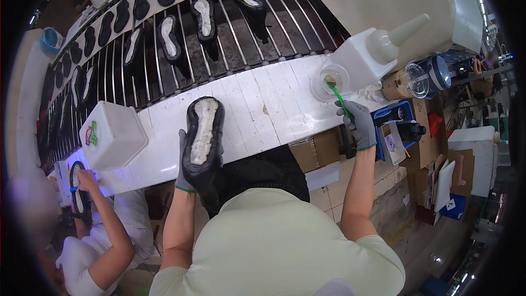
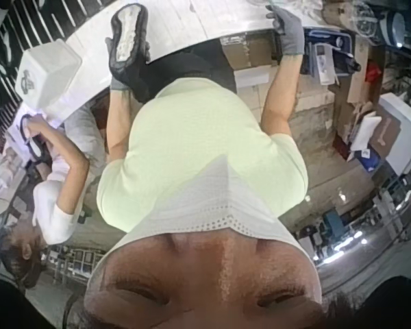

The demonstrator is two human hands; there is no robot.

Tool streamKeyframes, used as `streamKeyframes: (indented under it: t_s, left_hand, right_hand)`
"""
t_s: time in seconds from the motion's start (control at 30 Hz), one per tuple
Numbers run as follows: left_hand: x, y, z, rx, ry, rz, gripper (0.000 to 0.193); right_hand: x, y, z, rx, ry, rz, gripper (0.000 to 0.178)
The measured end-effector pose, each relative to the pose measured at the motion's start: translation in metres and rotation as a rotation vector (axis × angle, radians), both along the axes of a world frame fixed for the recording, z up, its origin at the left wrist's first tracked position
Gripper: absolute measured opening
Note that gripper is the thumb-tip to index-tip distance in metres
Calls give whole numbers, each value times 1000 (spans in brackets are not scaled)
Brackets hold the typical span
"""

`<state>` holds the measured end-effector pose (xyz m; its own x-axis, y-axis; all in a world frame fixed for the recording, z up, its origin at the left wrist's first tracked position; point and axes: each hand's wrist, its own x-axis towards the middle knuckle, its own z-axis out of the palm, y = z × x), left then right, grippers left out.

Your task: Applying adhesive to the bottoms of shoe uppers using a brush on a manufacturing line.

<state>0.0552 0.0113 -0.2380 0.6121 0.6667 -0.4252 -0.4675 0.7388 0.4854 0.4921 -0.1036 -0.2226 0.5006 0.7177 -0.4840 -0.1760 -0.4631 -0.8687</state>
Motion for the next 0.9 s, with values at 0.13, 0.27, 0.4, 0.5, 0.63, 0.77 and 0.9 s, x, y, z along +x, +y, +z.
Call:
streamKeyframes:
  t_s: [0.13, 0.27, 0.4, 0.5, 0.63, 0.77, 0.9]
  left_hand:
    - [5, 8, -20, -85, -186, -61, 63]
    - [47, -3, 38, 5, 57, -72, 59]
    - [64, -8, 57, 212, 189, -89, 56]
    - [70, -4, 67, 345, 217, -86, 58]
    - [69, 2, 79, 425, 249, -45, 59]
    - [71, 6, 84, 514, 302, -11, 61]
    - [72, 6, 90, 611, 349, 53, 60]
  right_hand:
    - [-11, 12, -4, 312, 403, -61, 30]
    - [-52, 38, 51, 483, 203, 13, 27]
    - [-96, 45, 112, 440, -63, 277, 19]
    - [-106, 41, 129, 429, -183, 515, 21]
    - [-113, 28, 133, 523, -259, 744, 28]
    - [-118, 24, 139, 505, -311, 809, 28]
    - [-125, 30, 141, 409, -409, 725, 27]
